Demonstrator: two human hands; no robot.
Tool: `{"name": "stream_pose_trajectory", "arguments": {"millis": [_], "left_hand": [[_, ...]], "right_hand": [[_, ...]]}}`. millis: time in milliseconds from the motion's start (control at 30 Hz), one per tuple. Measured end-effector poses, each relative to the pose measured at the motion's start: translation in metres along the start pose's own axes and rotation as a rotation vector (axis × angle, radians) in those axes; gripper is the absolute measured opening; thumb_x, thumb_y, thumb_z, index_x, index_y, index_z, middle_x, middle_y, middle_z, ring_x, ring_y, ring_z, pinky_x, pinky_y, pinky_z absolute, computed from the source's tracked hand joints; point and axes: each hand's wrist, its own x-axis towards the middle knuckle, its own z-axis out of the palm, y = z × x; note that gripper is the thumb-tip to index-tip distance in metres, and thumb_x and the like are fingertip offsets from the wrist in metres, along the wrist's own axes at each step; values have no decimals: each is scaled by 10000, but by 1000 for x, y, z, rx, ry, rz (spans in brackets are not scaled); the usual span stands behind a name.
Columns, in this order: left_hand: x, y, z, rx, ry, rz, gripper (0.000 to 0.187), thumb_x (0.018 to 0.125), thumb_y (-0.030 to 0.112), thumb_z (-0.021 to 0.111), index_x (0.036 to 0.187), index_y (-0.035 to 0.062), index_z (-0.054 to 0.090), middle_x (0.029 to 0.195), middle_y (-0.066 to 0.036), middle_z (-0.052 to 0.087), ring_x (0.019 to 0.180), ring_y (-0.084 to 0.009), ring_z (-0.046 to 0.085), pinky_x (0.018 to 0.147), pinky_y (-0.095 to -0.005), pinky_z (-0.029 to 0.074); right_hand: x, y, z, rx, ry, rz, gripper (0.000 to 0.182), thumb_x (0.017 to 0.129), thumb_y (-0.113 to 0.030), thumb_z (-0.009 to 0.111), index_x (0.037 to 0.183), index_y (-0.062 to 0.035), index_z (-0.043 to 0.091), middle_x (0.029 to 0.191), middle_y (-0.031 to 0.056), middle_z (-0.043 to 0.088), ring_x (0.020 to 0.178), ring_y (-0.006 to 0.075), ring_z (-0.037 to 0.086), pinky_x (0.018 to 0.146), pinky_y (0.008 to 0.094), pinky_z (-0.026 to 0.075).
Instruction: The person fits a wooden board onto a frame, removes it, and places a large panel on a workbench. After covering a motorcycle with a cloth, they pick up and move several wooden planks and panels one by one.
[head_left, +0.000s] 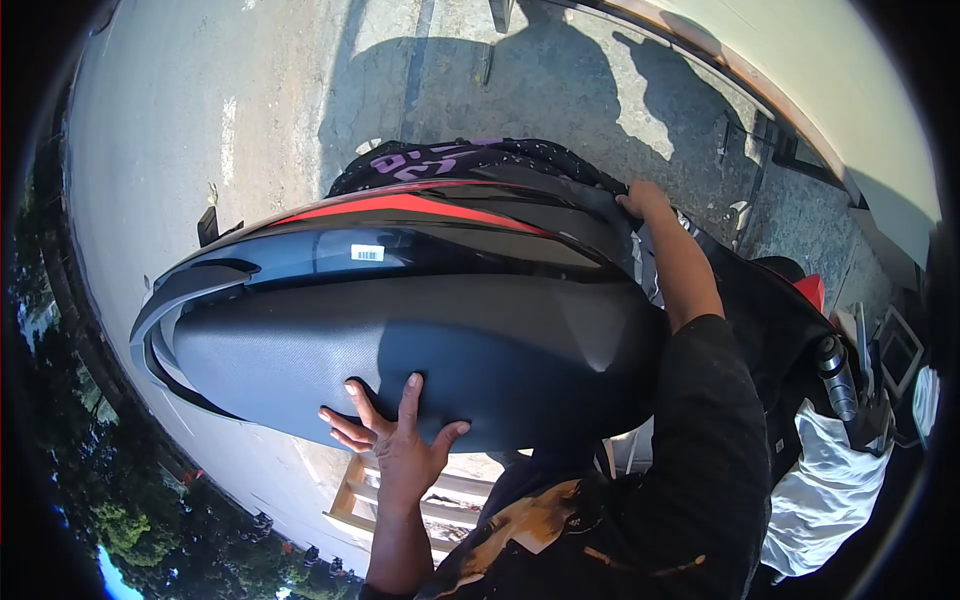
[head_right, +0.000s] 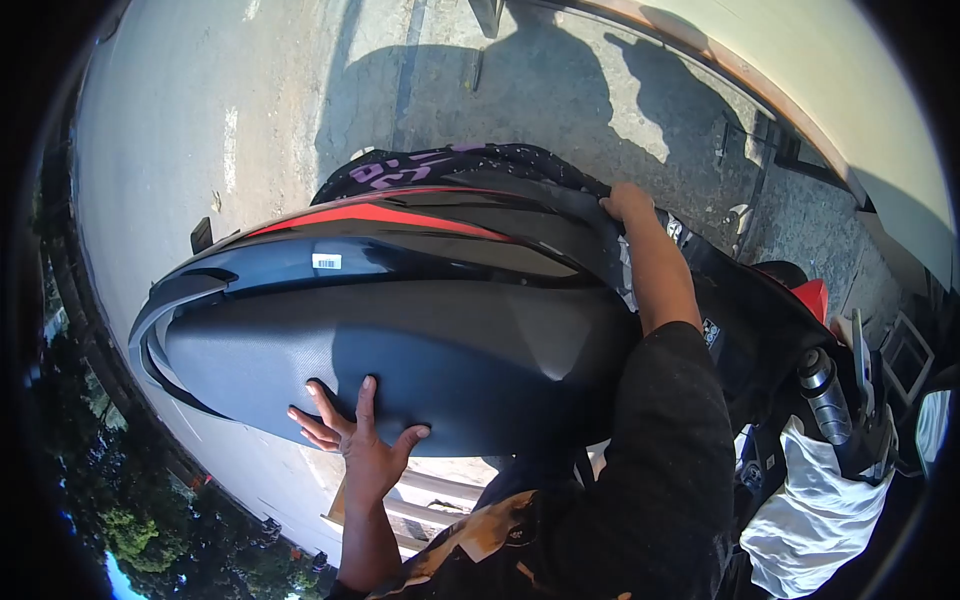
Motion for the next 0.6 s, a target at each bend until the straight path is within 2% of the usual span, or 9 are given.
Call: {"name": "stream_pose_trajectory", "arguments": {"millis": [100, 233, 300, 367, 400, 433, 533, 567, 600], "left_hand": [[-1, -3, 6, 36, 33, 39, 932, 626, 653, 698, 1398, 306, 307, 1457, -289, -132, 1244, -544, -304, 906, -760, -29], [1, -2, 4, 41, 27, 29, 920, 642, 669, 677, 1395, 285, 315, 1454, -283, -140, 1231, -564, -296, 900, -755, -47], [0, -1, 3, 23, 29, 25, 918, 642, 645, 698, 1395, 284, 317, 1463, -265, -137, 1229, -574, -284, 899, -754, -54], [1, -2, 2, -82, 4, 17, 910, 644, 623, 710, 1394, 283, 322, 1465, -260, -141, 1227, -576, -287, 903, -751, -64], [2, 0, -3, -190, -43, 3, 902, 646, 600, 721, 1392, 283, 328, 1467, -255, -145, 1225, -578, -289, 907, -748, -73], [1, 6, -12, -152, -53, -22, 871, 655, 536, 744, 1386, 279, 346, 1480, -237, -128, 1230, -576, -286, 915, -740, -91], [-3, 10, -28, -325, -32, -10, 837, 664, 494, 751, 1376, 282, 367, 1498, -194, -119, 1226, -566, -310, 908, -742, -110], [-9, 21, -39, -255, 64, -51, 748, 703, 401, 746, 1349, 232, 409, 1499, -181, 60, 1327, -502, -132, 982, -690, -35], [-12, 16, -44, -264, 88, -41, 748, 703, 401, 746, 1349, 232, 409, 1499, -181, 60, 1327, -502, -132, 982, -690, -35]], "right_hand": [[15, 9, 31, -15, 118, -10, 332, 832, -296, 564, 1034, -34, 600, 1004, 233, 620, 1042, 385, 562, 883, 461, 451], [5, -2, 6, 183, 241, -38, 292, 848, -258, 530, 1010, -28, 610, 1025, 205, 628, 994, 348, 597, 840, 419, 471], [-2, -22, -31, 826, 397, -111, 224, 862, -225, 509, 948, -30, 579, 905, 132, 632, 873, 264, 607, 775, 362, 452], [-6, -44, -61, 1506, 357, -271, 158, 876, -193, 488, 886, -45, 542, 792, 45, 550, 767, 151, 537, 720, 299, 417], [-49, -72, -108, 1748, 280, -315, 134, 892, -182, 467, 873, -64, 530, 766, -3, 478, 745, 78, 476, 695, 255, 406], [-86, -91, -149, 1867, 219, -421, 117, 885, -167, 525, 878, -50, 532, 779, 17, 521, 747, 70, 500, 689, 231, 421], [-193, -133, -249, 1634, 142, -813, 196, 794, -113, 676, 893, -19, 536, 783, 36, 567, 721, 94, 545, 682, 252, 467], [-223, -142, -277, 1566, 146, -974, 246, 759, -97, 718, 903, -9, 539, 786, 44, 580, 713, 106, 560, 681, 263, 481], [-264, -148, -307, 1472, 146, -1098, 270, 740, -89, 731, 922, -13, 547, 799, 45, 592, 724, 115, 572, 683, 263, 483]]}}
